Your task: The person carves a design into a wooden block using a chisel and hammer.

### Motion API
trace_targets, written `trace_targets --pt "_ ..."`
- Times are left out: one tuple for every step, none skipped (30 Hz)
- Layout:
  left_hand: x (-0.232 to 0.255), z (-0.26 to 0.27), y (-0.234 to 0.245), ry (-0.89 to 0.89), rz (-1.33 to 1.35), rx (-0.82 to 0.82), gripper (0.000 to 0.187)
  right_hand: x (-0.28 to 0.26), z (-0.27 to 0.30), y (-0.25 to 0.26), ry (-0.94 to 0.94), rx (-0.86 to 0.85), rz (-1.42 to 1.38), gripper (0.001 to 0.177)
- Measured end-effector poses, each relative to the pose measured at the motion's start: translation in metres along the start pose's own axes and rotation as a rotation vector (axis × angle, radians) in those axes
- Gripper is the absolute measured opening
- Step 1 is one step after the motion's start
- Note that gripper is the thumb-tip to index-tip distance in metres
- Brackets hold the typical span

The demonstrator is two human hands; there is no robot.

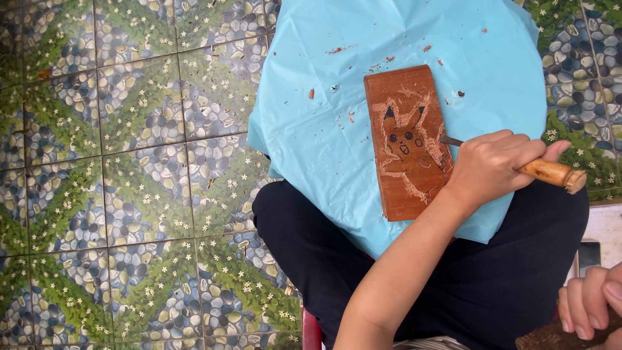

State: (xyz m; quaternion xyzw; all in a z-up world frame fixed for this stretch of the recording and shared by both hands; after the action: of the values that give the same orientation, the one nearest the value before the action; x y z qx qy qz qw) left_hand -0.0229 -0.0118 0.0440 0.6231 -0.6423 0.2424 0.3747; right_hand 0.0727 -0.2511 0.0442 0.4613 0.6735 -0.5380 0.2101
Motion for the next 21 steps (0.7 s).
trace_targets --pt "0.002 -0.002 0.001 0.003 0.000 0.002 0.045 0.000 0.001 -0.006 -0.004 0.000 0.001 0.028" --pt "0.003 -0.004 0.003 0.026 0.016 0.038 0.046 0.000 0.001 -0.011 0.013 0.043 0.096 0.027" --pt "0.005 -0.006 0.005 0.049 0.031 0.074 0.047 0.000 0.002 -0.017 0.029 0.086 0.192 0.028" --pt "0.005 -0.006 0.006 0.054 0.032 0.075 0.047 -0.002 0.007 0.003 0.024 0.087 0.194 0.028" --pt "0.004 -0.006 0.007 0.064 0.054 0.090 0.047 -0.003 0.011 0.019 -0.032 -0.069 0.177 0.031" --pt "0.004 -0.007 0.008 0.073 0.075 0.106 0.047 -0.003 0.015 0.035 -0.087 -0.228 0.158 0.035" --pt "0.002 -0.007 0.007 0.076 0.075 0.109 0.047 0.009 0.013 0.024 -0.091 -0.229 0.159 0.035" --pt "0.001 -0.006 0.005 0.095 0.077 0.128 0.046 0.018 0.010 0.014 -0.011 -0.080 0.101 0.024" --pt "0.000 -0.005 0.004 0.113 0.078 0.147 0.046 0.027 0.008 0.005 0.068 0.069 0.043 0.014" --pt "0.000 -0.004 0.004 0.115 0.081 0.148 0.046 0.025 0.012 0.014 0.067 0.070 0.046 0.014" --pt "0.001 -0.004 0.005 0.129 0.092 0.137 0.046 0.023 0.017 0.023 0.039 0.041 0.040 0.016" --pt "0.000 -0.007 0.006 0.139 0.098 0.132 0.046 0.022 0.017 0.033 0.010 0.005 0.031 0.020" --pt "-0.001 -0.008 0.006 0.139 0.097 0.138 0.046 0.023 0.021 0.051 0.008 -0.001 0.032 0.020" --pt "-0.002 -0.007 0.006 0.147 0.108 0.144 0.046 0.024 0.028 0.064 0.022 -0.135 0.045 0.031" --pt "-0.002 -0.006 0.006 0.155 0.118 0.150 0.047 0.024 0.036 0.078 0.037 -0.268 0.057 0.043" --pt "-0.003 -0.005 0.004 0.150 0.121 0.150 0.047 0.031 0.003 0.030 0.042 -0.269 0.060 0.043" --pt "-0.004 -0.004 0.002 0.150 0.104 0.143 0.046 0.032 -0.021 -0.015 -0.010 0.006 0.272 0.025" --pt "-0.007 -0.002 -0.001 0.149 0.083 0.138 0.045 0.027 -0.034 -0.061 -0.067 0.283 0.473 0.014" --pt "-0.006 -0.003 0.000 0.144 0.084 0.138 0.045 0.025 -0.020 -0.029 -0.062 0.282 0.472 0.014" --pt "-0.004 -0.003 0.002 0.153 0.089 0.128 0.044 0.022 -0.008 -0.004 -0.015 0.057 0.324 0.025" --pt "-0.003 -0.004 0.004 0.162 0.095 0.117 0.043 0.018 0.006 0.021 0.028 -0.164 0.169 0.041"
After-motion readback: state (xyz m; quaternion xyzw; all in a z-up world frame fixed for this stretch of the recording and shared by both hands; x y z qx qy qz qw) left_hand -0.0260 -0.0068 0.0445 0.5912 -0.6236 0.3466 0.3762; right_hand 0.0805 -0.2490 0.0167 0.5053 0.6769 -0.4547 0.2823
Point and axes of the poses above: each hand's wrist, its own z-axis away from the middle knuckle, its own y-axis out of the back of the hand, x = y × z, the point moved 2 cm from there along -z, towards the middle knuckle, and after that the axes turned 14 degrees about y, right-handed, at the moved point
